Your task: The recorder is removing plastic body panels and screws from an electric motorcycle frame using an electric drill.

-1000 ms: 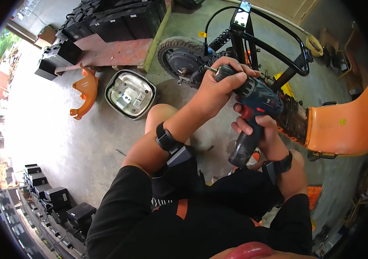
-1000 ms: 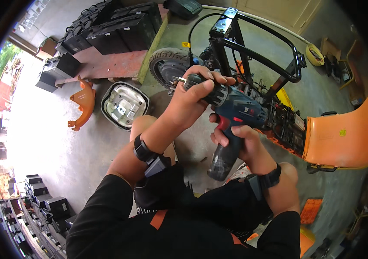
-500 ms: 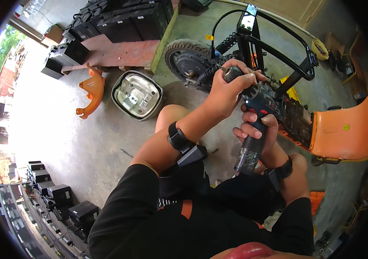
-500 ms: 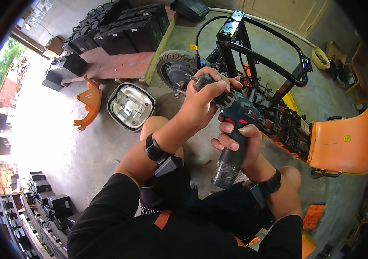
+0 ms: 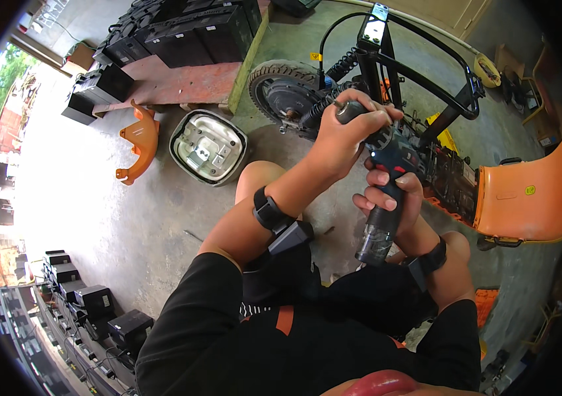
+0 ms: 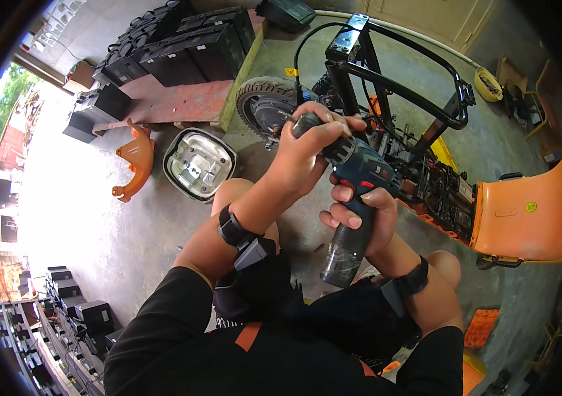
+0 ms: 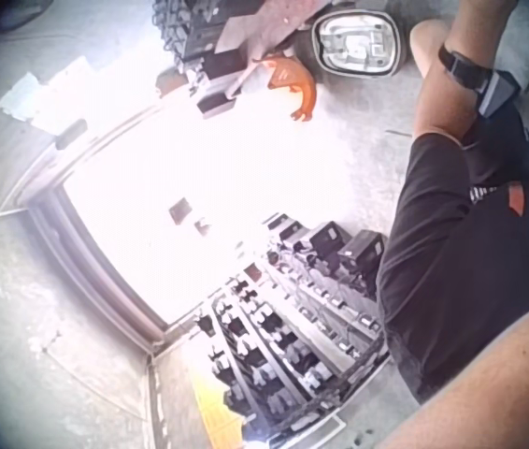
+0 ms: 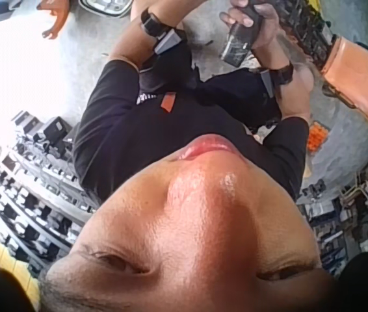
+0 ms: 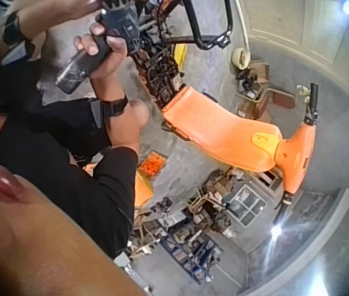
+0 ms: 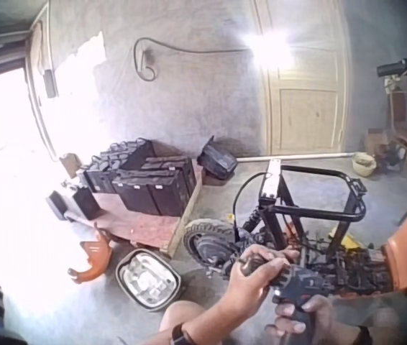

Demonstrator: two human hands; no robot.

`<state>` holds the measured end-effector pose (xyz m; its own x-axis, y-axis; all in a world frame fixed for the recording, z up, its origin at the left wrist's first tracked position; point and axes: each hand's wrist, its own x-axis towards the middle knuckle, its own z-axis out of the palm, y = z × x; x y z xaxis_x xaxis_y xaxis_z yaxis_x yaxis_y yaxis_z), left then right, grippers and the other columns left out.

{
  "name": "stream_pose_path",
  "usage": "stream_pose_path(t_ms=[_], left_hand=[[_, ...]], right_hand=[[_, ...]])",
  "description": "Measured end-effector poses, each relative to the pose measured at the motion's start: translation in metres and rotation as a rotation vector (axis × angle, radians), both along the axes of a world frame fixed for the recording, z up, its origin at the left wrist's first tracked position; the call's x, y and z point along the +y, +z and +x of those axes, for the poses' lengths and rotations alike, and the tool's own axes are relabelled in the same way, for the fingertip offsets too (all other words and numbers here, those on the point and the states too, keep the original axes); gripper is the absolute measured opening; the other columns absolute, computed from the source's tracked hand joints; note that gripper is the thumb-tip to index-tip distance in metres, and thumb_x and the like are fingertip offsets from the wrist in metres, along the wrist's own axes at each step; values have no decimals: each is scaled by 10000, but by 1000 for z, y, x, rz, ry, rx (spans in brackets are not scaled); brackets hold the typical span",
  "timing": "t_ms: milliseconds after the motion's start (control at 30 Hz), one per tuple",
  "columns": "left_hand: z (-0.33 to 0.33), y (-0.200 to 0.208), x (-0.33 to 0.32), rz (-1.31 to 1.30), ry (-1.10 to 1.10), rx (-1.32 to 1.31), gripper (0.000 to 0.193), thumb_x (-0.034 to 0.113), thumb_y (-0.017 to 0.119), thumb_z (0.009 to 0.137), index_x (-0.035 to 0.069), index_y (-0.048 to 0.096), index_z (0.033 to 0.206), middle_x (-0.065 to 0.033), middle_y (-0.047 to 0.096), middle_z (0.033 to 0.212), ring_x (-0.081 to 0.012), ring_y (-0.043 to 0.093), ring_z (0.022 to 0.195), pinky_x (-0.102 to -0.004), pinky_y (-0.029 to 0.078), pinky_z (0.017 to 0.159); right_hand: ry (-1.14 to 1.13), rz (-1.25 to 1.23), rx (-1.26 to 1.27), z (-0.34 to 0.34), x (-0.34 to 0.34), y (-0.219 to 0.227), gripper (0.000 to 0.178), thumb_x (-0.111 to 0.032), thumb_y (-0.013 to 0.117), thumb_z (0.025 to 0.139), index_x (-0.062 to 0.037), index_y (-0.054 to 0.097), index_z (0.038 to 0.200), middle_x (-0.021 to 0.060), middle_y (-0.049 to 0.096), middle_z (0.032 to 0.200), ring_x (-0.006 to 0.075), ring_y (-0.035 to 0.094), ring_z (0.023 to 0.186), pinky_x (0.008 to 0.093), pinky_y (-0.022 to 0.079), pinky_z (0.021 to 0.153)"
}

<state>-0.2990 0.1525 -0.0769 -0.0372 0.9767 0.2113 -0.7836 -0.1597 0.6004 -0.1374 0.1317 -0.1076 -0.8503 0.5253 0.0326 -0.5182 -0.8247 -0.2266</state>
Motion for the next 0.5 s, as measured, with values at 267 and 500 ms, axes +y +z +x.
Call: stream_pose_path(t_ms=[267, 500], left_hand=[[-1, -1, 0, -139, -10, -70, 87, 86, 605, 850, 88, 520, 869, -88, 608, 881, -268, 600, 1020, -413, 483, 895], [1, -3, -1, -90, -1, -56, 68, 88, 590, 849, 92, 525, 870, -76, 590, 867, -260, 599, 1000, -415, 478, 905]], right_hand=[[-76, 73, -153, -1, -2, 5, 497, -200, 558, 778, -11, 433, 1220, 40, 548, 983, 139, 550, 636, 340, 388, 779], [-61, 78, -139, 0, -2, 4, 503, -201, 568, 772, -7, 441, 1219, 42, 550, 967, 139, 544, 629, 331, 388, 778]])
